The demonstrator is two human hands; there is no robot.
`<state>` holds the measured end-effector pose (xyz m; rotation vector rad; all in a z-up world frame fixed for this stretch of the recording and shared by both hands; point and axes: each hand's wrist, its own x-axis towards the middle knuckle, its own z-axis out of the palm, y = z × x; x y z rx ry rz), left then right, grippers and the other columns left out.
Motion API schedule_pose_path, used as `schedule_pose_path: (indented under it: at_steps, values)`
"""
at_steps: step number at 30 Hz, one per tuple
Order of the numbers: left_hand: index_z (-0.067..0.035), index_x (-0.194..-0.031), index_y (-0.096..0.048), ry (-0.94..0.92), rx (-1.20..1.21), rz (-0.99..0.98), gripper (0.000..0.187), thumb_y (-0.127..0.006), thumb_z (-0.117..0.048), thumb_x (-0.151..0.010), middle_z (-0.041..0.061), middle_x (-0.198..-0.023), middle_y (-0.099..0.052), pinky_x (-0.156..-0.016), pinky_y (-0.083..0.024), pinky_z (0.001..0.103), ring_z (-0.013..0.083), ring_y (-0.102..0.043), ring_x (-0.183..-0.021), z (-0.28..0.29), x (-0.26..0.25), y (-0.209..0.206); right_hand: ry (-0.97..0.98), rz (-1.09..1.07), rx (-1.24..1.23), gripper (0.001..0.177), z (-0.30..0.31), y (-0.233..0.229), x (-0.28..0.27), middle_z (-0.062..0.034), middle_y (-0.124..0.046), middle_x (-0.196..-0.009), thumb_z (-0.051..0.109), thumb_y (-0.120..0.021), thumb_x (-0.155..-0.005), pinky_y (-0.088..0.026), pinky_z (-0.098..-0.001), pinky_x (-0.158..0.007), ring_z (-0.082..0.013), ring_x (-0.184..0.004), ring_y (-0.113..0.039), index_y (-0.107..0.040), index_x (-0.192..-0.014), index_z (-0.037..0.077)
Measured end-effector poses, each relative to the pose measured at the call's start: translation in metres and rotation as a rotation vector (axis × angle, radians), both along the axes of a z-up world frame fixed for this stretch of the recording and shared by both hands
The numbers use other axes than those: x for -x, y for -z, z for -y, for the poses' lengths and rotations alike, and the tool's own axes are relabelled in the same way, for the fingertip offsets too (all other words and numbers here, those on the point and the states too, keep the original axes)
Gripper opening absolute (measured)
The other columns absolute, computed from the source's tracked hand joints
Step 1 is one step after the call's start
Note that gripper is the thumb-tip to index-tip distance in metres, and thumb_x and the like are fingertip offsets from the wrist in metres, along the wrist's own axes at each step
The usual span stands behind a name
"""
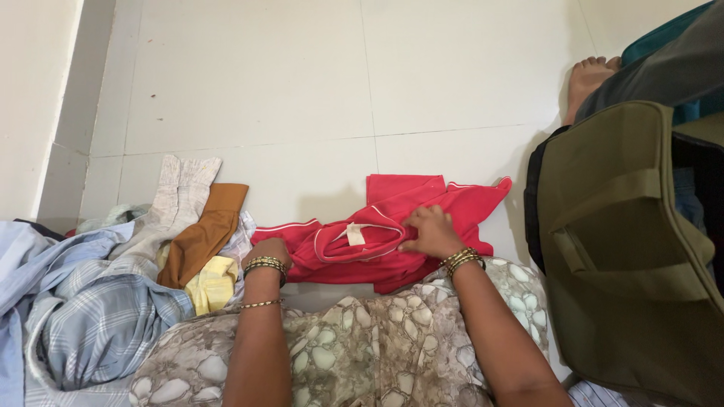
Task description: The person picks up a red polo shirt from a pile of clothes on the floor, spreads it out flat, folds it into a small rectangle, and then places it into an open green bag.
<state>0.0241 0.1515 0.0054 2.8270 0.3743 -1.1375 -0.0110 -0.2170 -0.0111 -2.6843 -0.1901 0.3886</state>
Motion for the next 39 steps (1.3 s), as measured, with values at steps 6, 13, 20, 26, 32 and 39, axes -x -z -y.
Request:
schedule_pose_path:
  at_steps: [6,13,20,26,32,39]
  values:
    - [-0.014,-0.125,-0.072,-0.038,0.004,-0.056,0.041,-0.076,-0.033,-0.089,0.012,-0.134,-0.067,-0.102,-0.054,0.048,0.0323,-0.064,-0.125,-0.006,-0.002,0.012,0.026,0.100,0.067,0.042,-0.012,0.020,-0.001,-0.0019,-0.063,-0.116,0.039,-0.084,-0.071,-0.037,-0.0478,-0.100,-0.0272,-0.118,-0.048,-0.075,-0.108,0.021]
    - [-0.011,-0.108,-0.074,0.032,0.275,0.304,0.029,-0.069,-0.034,-0.090,0.019,-0.108,-0.074,-0.091,-0.054,0.046,0.0356,-0.070,-0.104,-0.029,-0.008,0.030,0.451,-0.037,-0.798,0.028,0.032,0.057,-0.018,0.0048,-0.049,-0.074,0.030,-0.074,-0.096,-0.039,-0.0320,-0.059,-0.0112,-0.067,-0.044,-0.061,-0.089,0.006]
    - [-0.010,-0.106,-0.072,-0.220,0.620,0.605,0.026,-0.065,-0.030,-0.092,0.015,-0.093,-0.075,-0.080,-0.053,0.042,0.0317,-0.071,-0.087,-0.015,-0.008,0.022,0.253,-0.033,-0.471,0.028,0.044,0.049,-0.019,-0.0023,-0.067,-0.082,0.026,-0.084,-0.080,-0.051,-0.0306,-0.069,-0.0124,-0.074,-0.060,-0.072,-0.100,0.011]
    - [-0.007,-0.106,-0.071,-0.285,0.735,0.829,0.022,-0.064,-0.025,-0.096,0.013,-0.081,-0.072,-0.070,-0.053,0.035,0.0244,-0.069,-0.073,-0.007,-0.005,-0.021,0.225,-0.111,0.074,0.039,0.043,0.009,-0.013,0.0065,-0.074,-0.113,0.031,-0.090,-0.071,-0.039,-0.0461,-0.107,-0.0217,-0.122,-0.052,-0.077,-0.107,0.024]
    - [-0.005,-0.104,-0.072,-0.169,0.746,1.108,0.016,-0.065,-0.018,-0.099,0.012,-0.077,-0.068,-0.066,-0.050,0.035,0.0239,-0.065,-0.068,-0.003,0.009,-0.094,0.100,-0.068,0.224,0.041,0.057,-0.042,-0.002,0.0091,-0.062,-0.134,0.034,-0.091,-0.067,-0.031,-0.0495,-0.112,-0.0255,-0.132,-0.043,-0.080,-0.105,0.026]
    - [-0.011,-0.107,-0.074,0.045,0.630,1.107,0.016,-0.066,-0.021,-0.098,0.013,-0.079,-0.070,-0.063,-0.050,0.038,0.0269,-0.065,-0.065,-0.009,0.005,-0.199,0.170,0.354,0.210,0.022,0.095,-0.128,-0.016,-0.0042,-0.071,-0.121,0.032,-0.079,-0.084,-0.050,-0.0467,-0.099,-0.0306,-0.112,-0.062,-0.079,-0.095,0.013]
